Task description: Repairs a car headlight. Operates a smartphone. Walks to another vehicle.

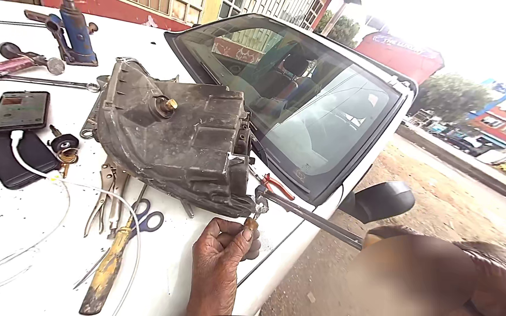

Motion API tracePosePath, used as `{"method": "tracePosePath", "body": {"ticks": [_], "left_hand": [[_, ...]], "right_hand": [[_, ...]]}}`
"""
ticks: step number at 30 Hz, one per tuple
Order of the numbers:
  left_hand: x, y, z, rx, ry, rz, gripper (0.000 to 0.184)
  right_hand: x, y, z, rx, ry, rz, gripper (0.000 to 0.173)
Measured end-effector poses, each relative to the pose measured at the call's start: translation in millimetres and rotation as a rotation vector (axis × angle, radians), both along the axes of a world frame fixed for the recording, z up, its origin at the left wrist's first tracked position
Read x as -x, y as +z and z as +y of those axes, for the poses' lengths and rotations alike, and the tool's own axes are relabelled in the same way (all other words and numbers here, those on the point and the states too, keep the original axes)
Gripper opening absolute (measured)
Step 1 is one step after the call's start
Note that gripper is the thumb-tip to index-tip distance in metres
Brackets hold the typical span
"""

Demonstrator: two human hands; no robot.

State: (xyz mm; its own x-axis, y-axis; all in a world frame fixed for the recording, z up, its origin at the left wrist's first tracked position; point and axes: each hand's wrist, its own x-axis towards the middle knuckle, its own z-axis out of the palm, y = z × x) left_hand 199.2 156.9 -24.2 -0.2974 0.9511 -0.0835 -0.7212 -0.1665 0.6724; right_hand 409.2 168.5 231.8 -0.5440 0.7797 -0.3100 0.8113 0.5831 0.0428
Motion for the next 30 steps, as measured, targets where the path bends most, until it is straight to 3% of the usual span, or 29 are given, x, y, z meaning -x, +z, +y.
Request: {"method": "tracePosePath", "body": {"ticks": [30], "left_hand": [[0.6, -3.2, 4.0, -0.011, 0.006, 0.009, 0.020]], "right_hand": [[-3.3, -15.8, -2.6, -0.003, 0.015, 0.028, 0.046]]}}
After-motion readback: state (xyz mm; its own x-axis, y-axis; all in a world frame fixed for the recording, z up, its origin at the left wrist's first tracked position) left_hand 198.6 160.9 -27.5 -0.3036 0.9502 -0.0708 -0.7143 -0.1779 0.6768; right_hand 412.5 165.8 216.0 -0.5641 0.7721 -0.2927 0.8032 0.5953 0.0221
